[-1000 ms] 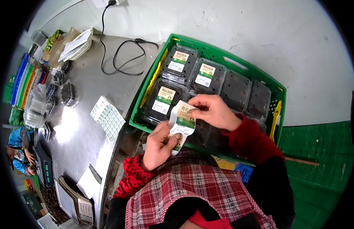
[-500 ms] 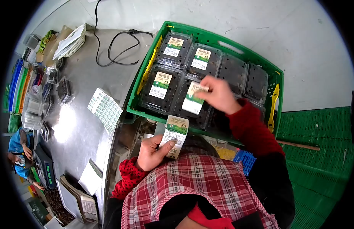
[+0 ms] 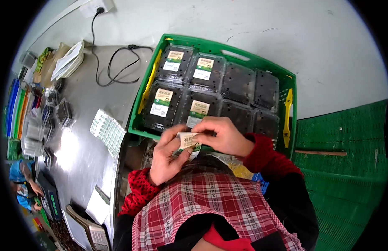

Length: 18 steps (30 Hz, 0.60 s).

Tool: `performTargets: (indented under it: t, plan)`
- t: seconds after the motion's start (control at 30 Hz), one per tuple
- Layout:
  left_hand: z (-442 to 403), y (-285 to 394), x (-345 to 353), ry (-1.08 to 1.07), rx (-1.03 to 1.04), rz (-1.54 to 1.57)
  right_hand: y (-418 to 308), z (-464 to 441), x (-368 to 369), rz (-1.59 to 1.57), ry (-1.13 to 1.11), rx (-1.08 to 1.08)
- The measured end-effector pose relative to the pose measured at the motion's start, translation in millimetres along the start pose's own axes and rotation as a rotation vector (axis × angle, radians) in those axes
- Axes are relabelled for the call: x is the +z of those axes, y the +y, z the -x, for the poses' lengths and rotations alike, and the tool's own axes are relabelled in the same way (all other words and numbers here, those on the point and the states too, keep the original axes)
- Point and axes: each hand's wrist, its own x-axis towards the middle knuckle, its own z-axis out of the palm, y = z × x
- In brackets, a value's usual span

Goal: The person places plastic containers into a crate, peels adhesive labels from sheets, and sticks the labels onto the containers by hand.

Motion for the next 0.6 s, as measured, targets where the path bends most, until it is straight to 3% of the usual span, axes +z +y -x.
performTargets:
  t: [0.03, 0.07, 0.13, 0.2, 0.23, 0.27, 0.33, 0.4, 0.5, 0.6]
  plan:
    - [-4.1, 2.8, 3.3, -0.072, -0.171, 0.166, -5.4, 3.1, -3.5, 0.084, 0.015, -0.043]
    - [-6.0, 4.9, 10.1, -0.079, -0.156, 0.171, -10.0, 8.7, -8.5, 0.101, 0.012, 0.011]
    - [-2.9, 4.9, 29.3, -0.041, -0.564, 0.524, -8.4, 8.4, -23.1, 0.215, 0.132, -0.111]
    - [2.4, -0.3, 38.3, -0.168, -0.446, 0.400, -18.7, -6.3, -74.9, 0.225, 0.281, 0.090]
    - [0.7, -0.6, 44.8, -0.119, -0.450, 0.383, -12.2, -13.8, -106.0, 0.063, 0.328, 0.236]
    - [-0.3, -1.7, 51.3, -0.070, -0.460, 0.366, 2.9, -15.4, -130.7, -0.047, 0.178, 0.245]
    - [-14.1, -12.4, 53.3, 0.034, -0.238, 0.260, 4.4, -5.8, -108.3, 0.010, -0.077, 0.255]
    - [-34.8, -1.0, 54.3, 0.081, -0.237, 0.287, 4.2, 5.1, -81.4, -0.100, -0.244, 0.263]
    - [-46.4, 1.8, 60.9, 0.092, -0.346, 0.334, 18.9, 11.3, -69.1, -0.137, -0.142, 0.214]
    - [-52.6, 10.6, 67.2, 0.057, -0.512, 0.407, 13.1, 8.5, -84.9, 0.115, 0.045, 0.027]
